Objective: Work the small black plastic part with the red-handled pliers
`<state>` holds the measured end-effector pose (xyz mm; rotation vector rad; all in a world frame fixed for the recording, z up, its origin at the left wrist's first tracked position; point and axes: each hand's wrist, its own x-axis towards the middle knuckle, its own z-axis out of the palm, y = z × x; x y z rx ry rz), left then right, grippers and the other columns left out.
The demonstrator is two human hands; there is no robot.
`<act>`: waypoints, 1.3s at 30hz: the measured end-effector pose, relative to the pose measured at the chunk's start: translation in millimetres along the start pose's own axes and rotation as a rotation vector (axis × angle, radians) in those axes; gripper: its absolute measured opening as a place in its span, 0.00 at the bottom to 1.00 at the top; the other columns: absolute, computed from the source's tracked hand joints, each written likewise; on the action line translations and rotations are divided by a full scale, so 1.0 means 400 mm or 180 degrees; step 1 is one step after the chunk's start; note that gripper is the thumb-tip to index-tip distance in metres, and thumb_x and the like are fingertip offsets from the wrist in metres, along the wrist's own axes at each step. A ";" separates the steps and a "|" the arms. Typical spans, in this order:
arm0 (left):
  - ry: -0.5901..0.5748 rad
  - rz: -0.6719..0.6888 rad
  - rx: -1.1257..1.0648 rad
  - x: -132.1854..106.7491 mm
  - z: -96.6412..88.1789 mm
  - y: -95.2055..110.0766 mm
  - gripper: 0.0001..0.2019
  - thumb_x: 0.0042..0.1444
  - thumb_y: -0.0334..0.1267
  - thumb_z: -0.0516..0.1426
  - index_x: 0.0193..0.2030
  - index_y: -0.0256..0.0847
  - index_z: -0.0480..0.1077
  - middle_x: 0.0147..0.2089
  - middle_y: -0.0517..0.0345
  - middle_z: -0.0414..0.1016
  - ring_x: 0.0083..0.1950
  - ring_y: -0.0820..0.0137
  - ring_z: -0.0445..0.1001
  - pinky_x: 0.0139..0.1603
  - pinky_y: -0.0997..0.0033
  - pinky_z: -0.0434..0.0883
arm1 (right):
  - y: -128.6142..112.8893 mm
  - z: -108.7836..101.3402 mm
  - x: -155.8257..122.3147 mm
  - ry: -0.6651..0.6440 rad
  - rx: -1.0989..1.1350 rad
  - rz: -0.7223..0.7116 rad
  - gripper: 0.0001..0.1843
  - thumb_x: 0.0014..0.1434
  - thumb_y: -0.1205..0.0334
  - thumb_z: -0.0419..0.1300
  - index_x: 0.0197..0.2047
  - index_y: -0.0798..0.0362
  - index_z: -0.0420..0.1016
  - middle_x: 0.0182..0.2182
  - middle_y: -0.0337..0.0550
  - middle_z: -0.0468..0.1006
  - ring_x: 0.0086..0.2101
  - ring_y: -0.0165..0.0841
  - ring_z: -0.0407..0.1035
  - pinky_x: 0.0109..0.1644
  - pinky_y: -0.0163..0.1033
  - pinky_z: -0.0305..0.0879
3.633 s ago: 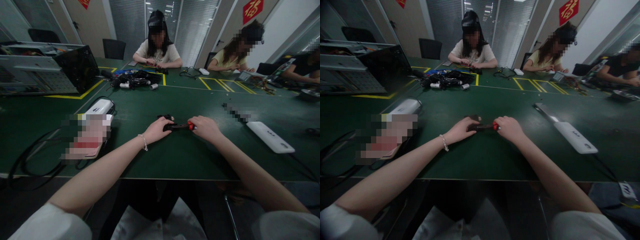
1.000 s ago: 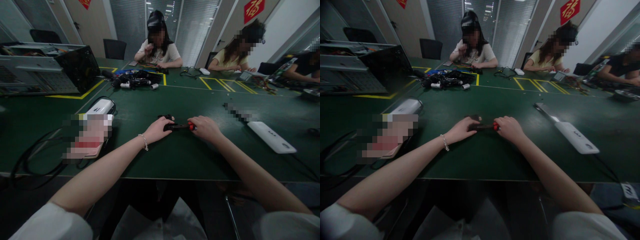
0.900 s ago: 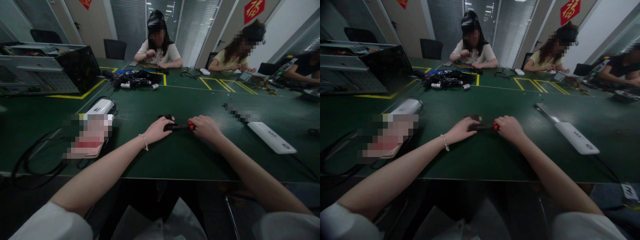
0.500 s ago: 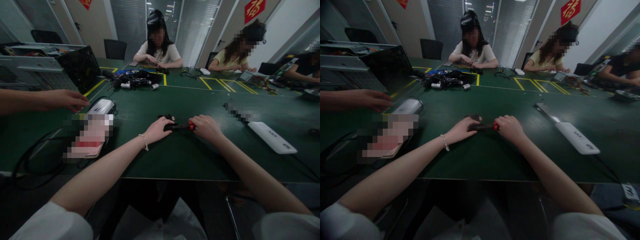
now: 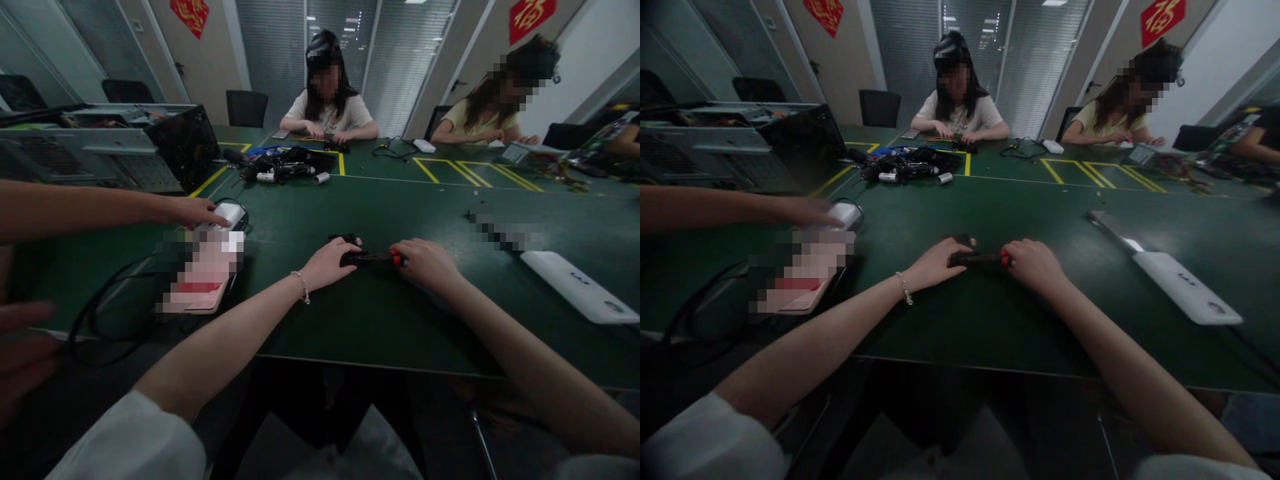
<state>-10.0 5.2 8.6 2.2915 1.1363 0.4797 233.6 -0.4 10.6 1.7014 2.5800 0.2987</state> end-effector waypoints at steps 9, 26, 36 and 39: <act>0.0001 0.0055 -0.0019 0.008 0.011 -0.014 0.19 0.56 0.37 0.58 0.55 0.41 0.66 0.53 0.52 0.65 0.51 0.64 0.69 0.49 0.63 0.69 | 0.007 0.003 -0.007 0.0383 -0.0248 -0.0248 0.15 0.51 0.65 0.54 0.42 0.55 0.74 0.36 0.51 0.77 0.35 0.40 0.67 0.35 0.41 0.59; 0.0050 0.0147 0.0028 0.008 0.016 -0.020 0.20 0.56 0.38 0.58 0.56 0.40 0.66 0.53 0.52 0.64 0.50 0.65 0.69 0.49 0.65 0.68 | 0.037 0.046 0.002 0.0339 0.0027 -0.0186 0.17 0.50 0.63 0.54 0.43 0.53 0.75 0.37 0.50 0.77 0.34 0.40 0.69 0.34 0.42 0.62; -0.0022 0.0163 0.0055 0.012 0.017 -0.024 0.19 0.57 0.38 0.57 0.55 0.40 0.65 0.53 0.51 0.64 0.49 0.65 0.69 0.49 0.65 0.68 | 0.044 0.066 0.004 0.0424 0.0141 -0.0115 0.17 0.51 0.61 0.54 0.43 0.52 0.76 0.36 0.50 0.78 0.32 0.41 0.70 0.32 0.43 0.63; -0.0035 0.0168 0.0073 0.012 0.016 -0.023 0.19 0.57 0.38 0.57 0.56 0.40 0.64 0.53 0.51 0.64 0.50 0.65 0.69 0.49 0.65 0.68 | 0.047 0.066 0.004 0.0473 0.0107 -0.0214 0.17 0.51 0.62 0.53 0.43 0.53 0.76 0.35 0.50 0.77 0.32 0.40 0.69 0.33 0.43 0.62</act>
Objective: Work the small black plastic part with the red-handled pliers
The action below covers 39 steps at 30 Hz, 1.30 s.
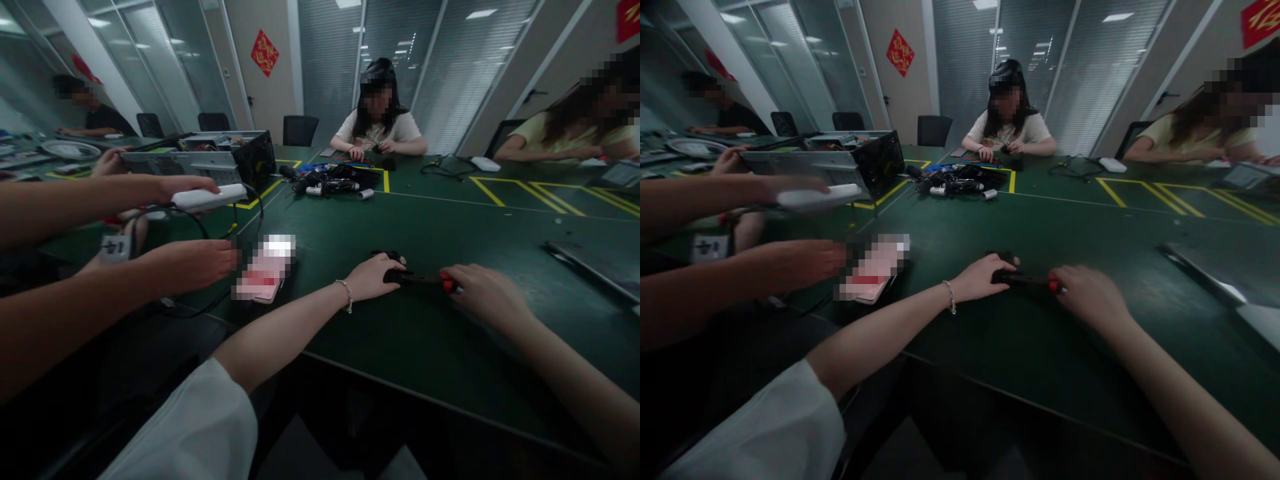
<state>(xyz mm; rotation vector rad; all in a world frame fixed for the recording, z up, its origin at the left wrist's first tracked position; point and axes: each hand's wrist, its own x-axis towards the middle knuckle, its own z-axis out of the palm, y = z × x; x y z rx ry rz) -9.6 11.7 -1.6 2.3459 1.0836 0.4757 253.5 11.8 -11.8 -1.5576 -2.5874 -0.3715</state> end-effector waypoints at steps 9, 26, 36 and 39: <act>0.0048 0.0018 0.0001 -0.001 -0.001 0.002 0.19 0.57 0.38 0.57 0.55 0.40 0.65 0.53 0.52 0.65 0.50 0.65 0.69 0.49 0.65 0.68 | -0.012 -0.021 0.002 -0.0077 0.0012 0.0068 0.16 0.49 0.64 0.55 0.42 0.51 0.76 0.36 0.49 0.78 0.33 0.40 0.70 0.33 0.42 0.62; 0.0185 -0.0065 -0.0067 -0.004 -0.003 0.008 0.19 0.55 0.37 0.58 0.55 0.40 0.67 0.52 0.51 0.67 0.50 0.64 0.69 0.51 0.63 0.68 | -0.039 -0.043 0.003 -0.0145 -0.0154 0.0096 0.14 0.51 0.65 0.54 0.41 0.52 0.74 0.37 0.47 0.77 0.35 0.37 0.68 0.36 0.40 0.61; 0.0201 -0.0050 -0.0088 -0.004 -0.004 0.008 0.19 0.55 0.36 0.59 0.54 0.38 0.68 0.51 0.50 0.68 0.49 0.64 0.70 0.50 0.62 0.69 | -0.039 -0.047 0.001 -0.0094 -0.0183 0.0072 0.13 0.52 0.65 0.53 0.41 0.54 0.74 0.36 0.47 0.77 0.34 0.37 0.67 0.36 0.40 0.60; 0.0225 -0.0064 -0.0068 -0.002 0.000 0.004 0.19 0.54 0.36 0.59 0.54 0.38 0.68 0.51 0.50 0.68 0.49 0.63 0.70 0.51 0.62 0.69 | -0.035 -0.043 0.000 -0.0009 -0.0244 -0.0033 0.15 0.50 0.66 0.54 0.42 0.55 0.74 0.36 0.48 0.77 0.34 0.37 0.67 0.36 0.40 0.60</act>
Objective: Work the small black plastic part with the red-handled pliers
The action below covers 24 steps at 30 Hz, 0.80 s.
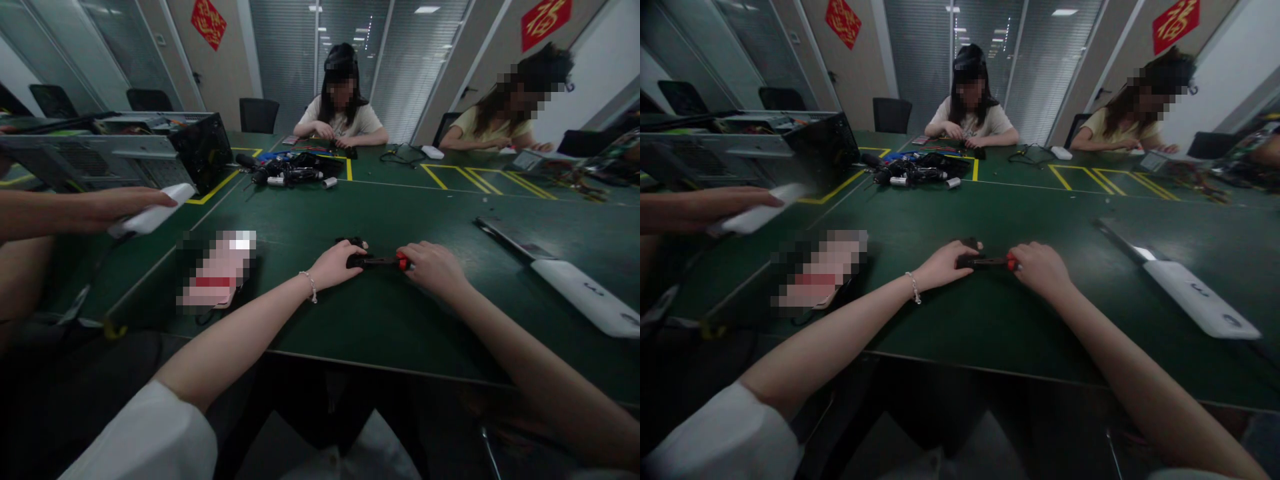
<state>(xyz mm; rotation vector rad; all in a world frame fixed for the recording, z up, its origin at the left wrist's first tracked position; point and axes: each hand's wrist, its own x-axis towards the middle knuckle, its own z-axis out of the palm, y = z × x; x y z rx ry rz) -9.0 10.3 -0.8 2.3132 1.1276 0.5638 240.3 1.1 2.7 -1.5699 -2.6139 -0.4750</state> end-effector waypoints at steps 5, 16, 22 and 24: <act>0.0007 0.0005 -0.0013 0.000 0.001 -0.001 0.19 0.54 0.36 0.59 0.54 0.39 0.68 0.50 0.51 0.68 0.49 0.63 0.70 0.50 0.62 0.69 | -0.004 0.006 0.002 -0.0136 0.0119 0.0137 0.14 0.52 0.64 0.54 0.41 0.54 0.74 0.37 0.47 0.77 0.34 0.37 0.68 0.36 0.40 0.61; -0.0043 -0.0032 -0.0004 -0.003 -0.006 0.011 0.19 0.54 0.35 0.59 0.54 0.37 0.68 0.51 0.49 0.68 0.50 0.63 0.70 0.51 0.62 0.69 | -0.003 -0.001 0.001 -0.0083 0.0001 0.0079 0.15 0.52 0.64 0.54 0.43 0.56 0.74 0.38 0.50 0.77 0.35 0.38 0.68 0.37 0.41 0.62; 0.0006 0.0014 -0.0016 -0.002 0.000 0.001 0.19 0.54 0.35 0.59 0.54 0.38 0.68 0.51 0.50 0.68 0.49 0.63 0.70 0.50 0.62 0.69 | -0.009 -0.010 0.002 -0.0097 -0.0049 0.0063 0.15 0.51 0.65 0.55 0.42 0.56 0.74 0.37 0.50 0.77 0.35 0.39 0.68 0.37 0.41 0.61; 0.0010 0.0009 -0.0030 -0.003 -0.001 0.001 0.19 0.54 0.35 0.59 0.54 0.39 0.68 0.51 0.51 0.68 0.49 0.64 0.70 0.51 0.62 0.69 | -0.010 -0.006 0.003 -0.0158 0.0017 0.0123 0.14 0.51 0.64 0.55 0.42 0.55 0.75 0.37 0.49 0.78 0.35 0.38 0.68 0.36 0.41 0.62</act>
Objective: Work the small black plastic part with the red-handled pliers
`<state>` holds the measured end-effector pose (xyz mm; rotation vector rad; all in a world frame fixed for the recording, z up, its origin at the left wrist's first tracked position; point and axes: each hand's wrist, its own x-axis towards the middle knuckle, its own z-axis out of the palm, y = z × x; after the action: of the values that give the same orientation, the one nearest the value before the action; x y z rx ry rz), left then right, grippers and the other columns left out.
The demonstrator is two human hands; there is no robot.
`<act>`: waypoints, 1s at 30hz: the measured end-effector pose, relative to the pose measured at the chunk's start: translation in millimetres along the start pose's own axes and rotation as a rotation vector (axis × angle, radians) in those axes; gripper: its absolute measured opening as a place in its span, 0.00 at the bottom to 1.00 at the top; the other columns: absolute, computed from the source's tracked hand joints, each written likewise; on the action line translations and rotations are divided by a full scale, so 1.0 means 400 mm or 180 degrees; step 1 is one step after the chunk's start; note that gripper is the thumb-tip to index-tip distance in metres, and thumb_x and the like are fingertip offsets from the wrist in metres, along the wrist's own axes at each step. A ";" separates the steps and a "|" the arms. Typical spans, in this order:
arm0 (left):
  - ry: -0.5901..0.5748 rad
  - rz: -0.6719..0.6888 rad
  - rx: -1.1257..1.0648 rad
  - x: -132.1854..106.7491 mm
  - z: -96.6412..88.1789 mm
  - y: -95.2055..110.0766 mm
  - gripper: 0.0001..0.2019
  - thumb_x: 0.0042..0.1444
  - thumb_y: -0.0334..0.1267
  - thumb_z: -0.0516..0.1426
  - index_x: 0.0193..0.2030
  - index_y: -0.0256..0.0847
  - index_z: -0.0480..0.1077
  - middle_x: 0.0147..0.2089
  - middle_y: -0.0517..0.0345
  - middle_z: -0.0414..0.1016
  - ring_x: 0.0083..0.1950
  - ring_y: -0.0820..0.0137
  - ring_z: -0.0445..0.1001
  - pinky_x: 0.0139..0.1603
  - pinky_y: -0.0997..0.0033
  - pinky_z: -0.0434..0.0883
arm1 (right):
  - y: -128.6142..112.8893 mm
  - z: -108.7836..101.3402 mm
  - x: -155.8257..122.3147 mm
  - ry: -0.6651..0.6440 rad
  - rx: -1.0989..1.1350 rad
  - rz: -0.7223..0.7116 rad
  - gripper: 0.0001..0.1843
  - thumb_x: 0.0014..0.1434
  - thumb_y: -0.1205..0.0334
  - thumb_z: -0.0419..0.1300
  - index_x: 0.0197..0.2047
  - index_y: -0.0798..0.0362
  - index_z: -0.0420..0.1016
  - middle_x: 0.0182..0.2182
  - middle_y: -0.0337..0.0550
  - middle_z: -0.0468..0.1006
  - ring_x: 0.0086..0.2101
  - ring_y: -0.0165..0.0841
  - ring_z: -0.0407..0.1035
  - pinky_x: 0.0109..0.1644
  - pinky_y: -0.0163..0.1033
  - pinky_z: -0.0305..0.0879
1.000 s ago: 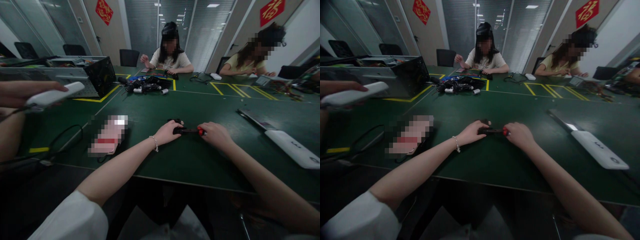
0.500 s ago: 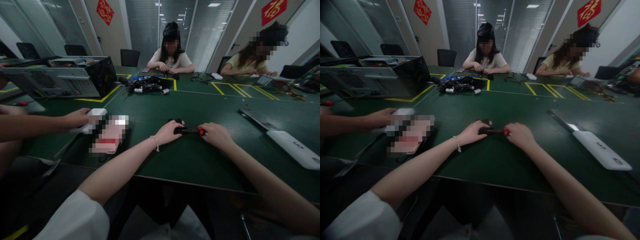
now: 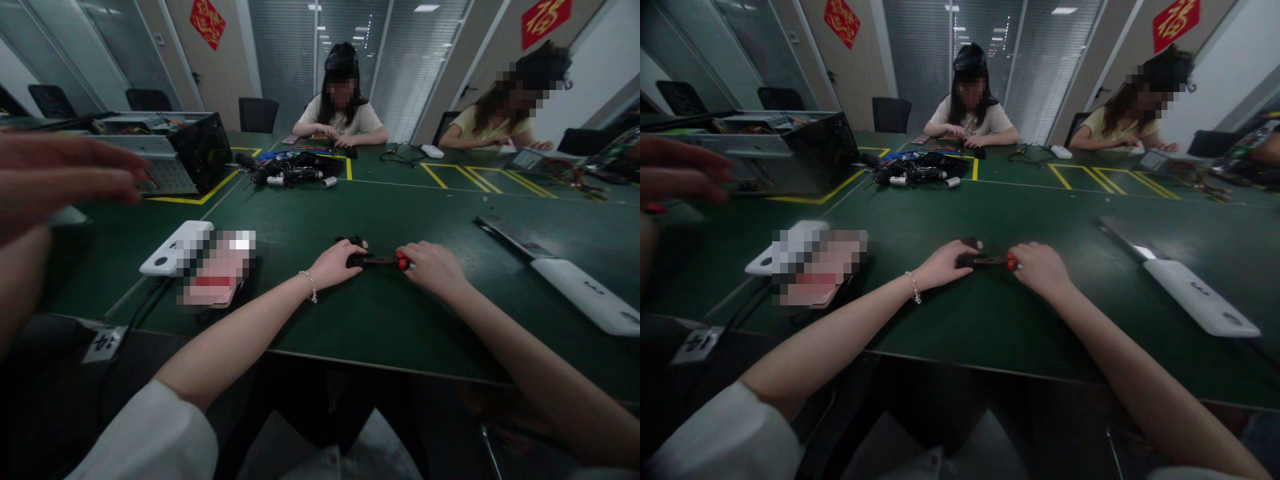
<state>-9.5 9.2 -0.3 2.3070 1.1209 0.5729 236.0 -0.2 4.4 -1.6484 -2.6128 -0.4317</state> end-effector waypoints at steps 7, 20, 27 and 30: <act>-0.0020 -0.0020 0.0022 0.000 -0.003 0.004 0.19 0.54 0.35 0.59 0.53 0.39 0.68 0.50 0.51 0.68 0.49 0.63 0.70 0.50 0.62 0.69 | 0.000 0.011 0.004 -0.0161 0.0185 0.0140 0.15 0.54 0.62 0.52 0.43 0.53 0.75 0.38 0.48 0.78 0.36 0.38 0.69 0.37 0.40 0.63; -0.0003 0.0013 -0.0026 0.001 0.000 -0.001 0.18 0.54 0.35 0.59 0.53 0.41 0.68 0.51 0.51 0.68 0.51 0.63 0.70 0.51 0.61 0.69 | -0.005 0.012 -0.004 -0.0012 0.0056 0.0027 0.17 0.53 0.63 0.54 0.46 0.56 0.74 0.39 0.49 0.78 0.36 0.38 0.69 0.38 0.41 0.63; -0.0032 -0.0011 -0.0029 0.002 -0.004 0.003 0.18 0.54 0.35 0.59 0.53 0.40 0.68 0.51 0.51 0.68 0.50 0.63 0.70 0.51 0.61 0.69 | -0.009 0.012 -0.002 -0.0074 0.0117 0.0123 0.16 0.53 0.63 0.54 0.44 0.53 0.74 0.40 0.47 0.78 0.36 0.38 0.70 0.38 0.41 0.64; -0.0044 -0.0021 -0.0026 0.003 -0.004 0.000 0.18 0.54 0.36 0.59 0.53 0.41 0.68 0.52 0.52 0.68 0.50 0.63 0.70 0.50 0.61 0.69 | -0.008 0.014 -0.001 -0.0058 0.0155 0.0131 0.16 0.53 0.62 0.54 0.45 0.53 0.74 0.40 0.48 0.78 0.37 0.38 0.70 0.38 0.42 0.64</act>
<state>-9.7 10.5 1.0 2.2961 1.1174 0.5572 234.1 -0.6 -1.6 -1.6959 -2.5751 -0.3502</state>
